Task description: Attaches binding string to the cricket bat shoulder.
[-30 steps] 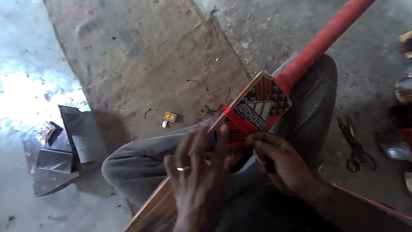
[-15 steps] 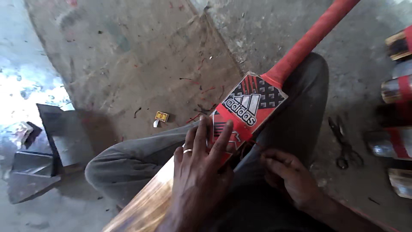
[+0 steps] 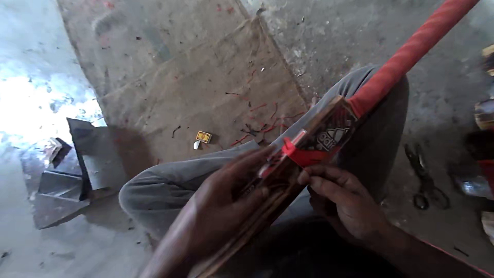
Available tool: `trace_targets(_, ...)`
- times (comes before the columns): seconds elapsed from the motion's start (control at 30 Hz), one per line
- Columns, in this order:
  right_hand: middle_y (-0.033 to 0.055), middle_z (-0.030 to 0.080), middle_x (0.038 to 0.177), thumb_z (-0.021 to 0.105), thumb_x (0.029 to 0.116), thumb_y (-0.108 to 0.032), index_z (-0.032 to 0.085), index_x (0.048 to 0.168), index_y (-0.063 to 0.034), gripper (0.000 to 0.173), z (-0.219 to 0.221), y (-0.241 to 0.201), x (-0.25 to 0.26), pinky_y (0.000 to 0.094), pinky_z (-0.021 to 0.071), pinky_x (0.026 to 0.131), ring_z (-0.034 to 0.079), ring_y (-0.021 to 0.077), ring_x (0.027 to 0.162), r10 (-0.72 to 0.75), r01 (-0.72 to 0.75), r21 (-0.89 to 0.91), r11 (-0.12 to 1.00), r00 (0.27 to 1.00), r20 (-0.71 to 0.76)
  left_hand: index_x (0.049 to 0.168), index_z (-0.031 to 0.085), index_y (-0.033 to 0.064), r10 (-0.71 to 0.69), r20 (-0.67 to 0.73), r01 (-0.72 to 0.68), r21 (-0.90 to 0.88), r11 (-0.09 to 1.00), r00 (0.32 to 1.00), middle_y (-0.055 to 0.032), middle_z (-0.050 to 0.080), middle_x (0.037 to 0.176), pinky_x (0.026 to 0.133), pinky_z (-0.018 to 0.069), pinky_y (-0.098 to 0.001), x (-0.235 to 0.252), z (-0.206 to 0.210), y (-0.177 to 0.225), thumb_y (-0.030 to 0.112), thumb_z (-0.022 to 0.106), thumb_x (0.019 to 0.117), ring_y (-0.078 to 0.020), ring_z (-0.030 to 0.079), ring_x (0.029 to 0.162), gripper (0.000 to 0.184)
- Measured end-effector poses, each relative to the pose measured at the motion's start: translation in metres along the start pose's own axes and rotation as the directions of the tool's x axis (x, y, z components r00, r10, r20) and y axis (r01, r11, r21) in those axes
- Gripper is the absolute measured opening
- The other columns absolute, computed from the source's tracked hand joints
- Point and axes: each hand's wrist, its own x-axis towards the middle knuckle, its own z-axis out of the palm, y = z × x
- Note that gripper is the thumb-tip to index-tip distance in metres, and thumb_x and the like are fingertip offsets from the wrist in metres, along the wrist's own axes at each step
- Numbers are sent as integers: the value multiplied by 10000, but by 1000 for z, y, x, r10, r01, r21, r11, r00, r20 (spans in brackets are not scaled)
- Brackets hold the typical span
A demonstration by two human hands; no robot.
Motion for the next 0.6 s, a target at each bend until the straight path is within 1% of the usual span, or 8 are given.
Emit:
trace_targets(0.03,32,565,748,535,1055,-219,727,1141,-136,226,4,-4,4,195,379,483,432,55,540,11,-11,0,1000,1000,-2,1509,496,368,60,-175,-10,274,962,983,106,539,1477,956,566,-411,-8,11,5,401,652,961,-104,580,1263,572)
trace_targets(0.07,43,581,771,526,1059,-219,723,1157,-130,237,8,-7,7,200,389,486,441,62,544,22,-22,2,1000,1000,-2,1507,510,306,136,-300,25,477,878,944,0,490,1538,1004,487,-551,-15,29,9,433,641,955,-241,503,1366,581)
trace_targets(0.13,40,555,742,525,1052,-221,717,1166,-129,242,12,-9,10,201,391,478,437,68,531,51,-51,5,999,999,-14,1515,509,273,235,-396,133,710,692,888,-96,438,1586,1015,359,-696,-25,75,10,567,680,890,-400,429,1412,711)
trace_targets(0.17,23,507,697,530,1041,-223,719,1155,-138,236,12,-8,9,194,369,465,415,63,515,67,-67,8,998,997,-33,1525,489,289,252,-411,190,774,603,876,-63,405,1615,1021,339,-695,-25,96,5,613,663,874,-385,416,1429,748)
trace_targets(0.23,-10,454,662,551,1027,-241,726,1138,-167,220,5,0,-2,189,363,479,401,47,516,105,-104,12,995,992,-69,1595,361,308,254,-427,252,819,515,868,-7,298,1674,1036,320,-625,-23,117,-7,485,615,939,-315,354,1473,725)
trace_targets(0.37,-22,488,665,594,1019,-220,747,1114,-165,188,-23,23,-34,178,387,485,428,31,529,113,-103,78,992,985,-133,1612,322,295,291,-412,220,827,518,863,31,297,1675,977,445,-456,-17,113,-12,391,609,963,-238,401,1453,716)
trace_targets(0.5,-22,501,675,597,1013,-190,735,1074,-147,157,-33,34,-48,178,388,476,437,27,528,130,-105,163,981,981,-147,1583,393,269,335,-401,168,818,550,853,3,356,1646,956,475,-452,-15,107,-12,402,655,920,-253,438,1423,725)
trace_targets(0.6,-16,514,684,600,1023,-221,737,1082,-149,165,-38,41,-45,192,397,484,440,37,532,198,-175,186,967,974,-110,1556,424,371,312,-378,154,815,558,871,-27,368,1634,955,488,-490,-14,103,-8,423,682,900,-293,443,1418,707)
